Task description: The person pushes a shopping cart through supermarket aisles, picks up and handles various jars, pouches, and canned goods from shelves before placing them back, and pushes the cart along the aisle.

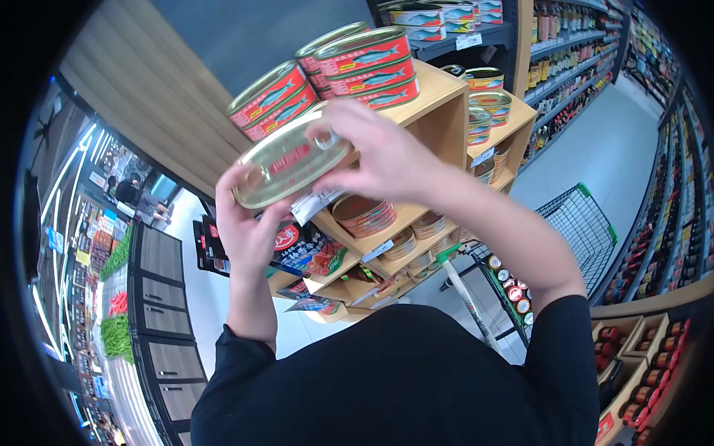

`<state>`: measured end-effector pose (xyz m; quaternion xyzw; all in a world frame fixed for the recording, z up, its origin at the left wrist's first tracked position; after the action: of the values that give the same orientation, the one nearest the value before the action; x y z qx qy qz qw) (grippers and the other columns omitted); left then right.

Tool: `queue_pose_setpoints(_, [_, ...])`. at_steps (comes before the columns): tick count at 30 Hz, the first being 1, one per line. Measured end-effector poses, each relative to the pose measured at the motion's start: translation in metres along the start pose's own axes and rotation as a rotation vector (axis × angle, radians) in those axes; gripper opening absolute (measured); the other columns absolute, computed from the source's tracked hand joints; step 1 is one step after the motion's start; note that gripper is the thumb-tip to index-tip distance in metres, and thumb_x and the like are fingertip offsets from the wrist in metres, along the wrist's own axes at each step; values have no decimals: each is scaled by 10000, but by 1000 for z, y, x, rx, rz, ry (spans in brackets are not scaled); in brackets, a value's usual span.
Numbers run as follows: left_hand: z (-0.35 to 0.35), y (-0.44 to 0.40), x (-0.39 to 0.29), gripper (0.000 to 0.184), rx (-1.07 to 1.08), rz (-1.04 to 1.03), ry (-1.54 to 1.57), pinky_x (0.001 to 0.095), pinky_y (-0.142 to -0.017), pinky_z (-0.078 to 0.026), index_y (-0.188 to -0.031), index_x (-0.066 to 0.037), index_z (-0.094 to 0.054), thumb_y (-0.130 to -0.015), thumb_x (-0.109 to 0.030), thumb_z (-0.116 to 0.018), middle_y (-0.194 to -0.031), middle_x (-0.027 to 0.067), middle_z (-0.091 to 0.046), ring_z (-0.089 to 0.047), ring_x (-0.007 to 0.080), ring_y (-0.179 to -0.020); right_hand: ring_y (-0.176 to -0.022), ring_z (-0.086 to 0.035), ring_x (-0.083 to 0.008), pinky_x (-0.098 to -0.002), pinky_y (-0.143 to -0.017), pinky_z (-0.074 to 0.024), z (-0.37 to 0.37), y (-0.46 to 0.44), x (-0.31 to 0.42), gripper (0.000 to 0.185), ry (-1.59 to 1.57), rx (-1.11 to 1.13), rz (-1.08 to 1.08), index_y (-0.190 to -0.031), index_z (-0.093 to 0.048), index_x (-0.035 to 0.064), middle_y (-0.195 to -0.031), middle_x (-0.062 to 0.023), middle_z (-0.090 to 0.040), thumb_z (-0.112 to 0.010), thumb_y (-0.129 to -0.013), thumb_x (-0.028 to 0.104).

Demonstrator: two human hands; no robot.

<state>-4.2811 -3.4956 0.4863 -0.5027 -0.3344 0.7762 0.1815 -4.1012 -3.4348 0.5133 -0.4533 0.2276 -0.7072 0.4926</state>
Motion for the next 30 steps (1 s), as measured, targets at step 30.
queue_pose_setpoints(30, [-8, -19, 65, 703, -51, 157, -129, 349, -981, -450, -1418, 5, -402, -826, -49, -777, -1332, 165, -548, -573, 212, -1152, -1142, -587, -390, -421, -948, -499, 22, 241, -71, 352, 374, -143, -484, -1129, -612, 25, -1291, -202, -547, -729, -809, 112])
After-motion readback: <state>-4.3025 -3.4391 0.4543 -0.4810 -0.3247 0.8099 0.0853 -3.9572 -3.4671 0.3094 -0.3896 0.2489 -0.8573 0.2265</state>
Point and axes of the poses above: each hand's wrist, its own y-axis away from the middle knuckle, its own z-axis out of the back of the hand, x = y × z, the point moved 10 cm from there along -y, towards the middle knuckle
